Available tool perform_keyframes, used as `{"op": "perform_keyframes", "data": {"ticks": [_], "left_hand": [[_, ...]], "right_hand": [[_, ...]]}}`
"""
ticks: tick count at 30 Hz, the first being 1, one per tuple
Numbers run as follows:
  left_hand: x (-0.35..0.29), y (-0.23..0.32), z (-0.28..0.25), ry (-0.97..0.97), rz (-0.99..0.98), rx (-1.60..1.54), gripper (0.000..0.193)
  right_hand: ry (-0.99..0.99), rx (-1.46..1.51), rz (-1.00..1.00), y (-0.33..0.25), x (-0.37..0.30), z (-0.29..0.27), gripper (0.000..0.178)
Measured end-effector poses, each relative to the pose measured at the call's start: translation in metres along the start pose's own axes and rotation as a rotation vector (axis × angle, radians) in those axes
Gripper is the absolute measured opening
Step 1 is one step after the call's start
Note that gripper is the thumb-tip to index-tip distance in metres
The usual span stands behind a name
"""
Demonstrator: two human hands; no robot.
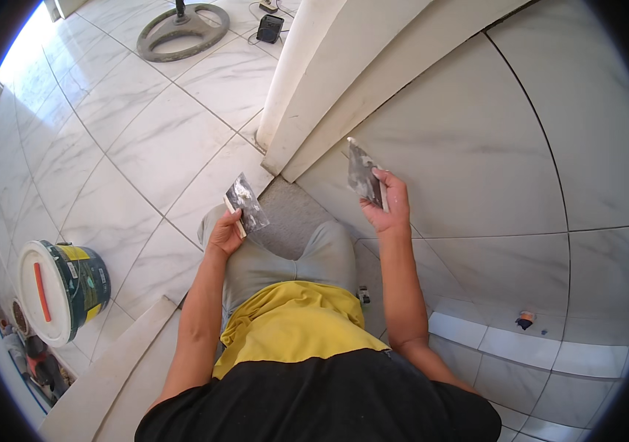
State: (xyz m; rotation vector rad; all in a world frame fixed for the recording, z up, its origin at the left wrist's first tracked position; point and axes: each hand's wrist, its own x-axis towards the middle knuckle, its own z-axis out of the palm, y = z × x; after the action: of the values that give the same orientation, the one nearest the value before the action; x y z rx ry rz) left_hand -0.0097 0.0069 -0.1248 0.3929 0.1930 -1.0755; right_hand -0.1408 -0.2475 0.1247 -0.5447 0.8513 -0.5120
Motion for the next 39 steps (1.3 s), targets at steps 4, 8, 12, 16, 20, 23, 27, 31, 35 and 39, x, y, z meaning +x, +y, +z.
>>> {"op": "perform_keyframes", "data": {"ticks": [4, 8, 12, 16, 20, 23, 27, 31, 35, 39], "left_hand": [[0.000, 0.000, 0.001, -0.014, -0.025, 0.002, 0.033], [0.001, 0.000, 0.002, -0.006, -0.024, 0.009, 0.032], [0.001, 0.000, 0.000, -0.006, -0.024, -0.002, 0.032], [0.003, -0.001, 0.000, -0.025, -0.034, 0.002, 0.032], [0.002, -0.002, -0.002, -0.013, -0.017, -0.002, 0.032], [0.003, -0.001, -0.005, -0.024, -0.020, -0.009, 0.033], [0.003, 0.000, -0.006, -0.027, -0.026, -0.006, 0.033], [0.002, 0.000, -0.004, -0.021, -0.025, -0.007, 0.033], [0.001, 0.000, -0.001, -0.026, -0.015, -0.001, 0.032], [0.000, 0.000, 0.001, -0.027, -0.024, -0.004, 0.032]], "right_hand": [[0.033, -0.073, 0.071, 0.022, 0.050, -0.036, 0.006], [0.047, -0.078, 0.084, 0.030, 0.068, -0.036, 0.008], [0.083, -0.013, 0.081, 0.033, 0.074, -0.037, 0.006], [0.054, 0.043, 0.111, 0.032, 0.087, -0.045, 0.007], [0.081, 0.128, 0.159, 0.027, 0.082, -0.039, 0.007], [0.018, 0.160, 0.164, 0.018, 0.070, -0.030, 0.008], [0.017, 0.255, 0.168, 0.007, 0.057, -0.019, 0.007], [-0.050, 0.282, 0.170, -0.002, 0.053, -0.017, 0.012], [-0.113, 0.348, 0.184, -0.010, 0.047, -0.012, 0.013], [-0.083, 0.361, 0.160, -0.019, 0.032, 0.000, 0.013]]}}
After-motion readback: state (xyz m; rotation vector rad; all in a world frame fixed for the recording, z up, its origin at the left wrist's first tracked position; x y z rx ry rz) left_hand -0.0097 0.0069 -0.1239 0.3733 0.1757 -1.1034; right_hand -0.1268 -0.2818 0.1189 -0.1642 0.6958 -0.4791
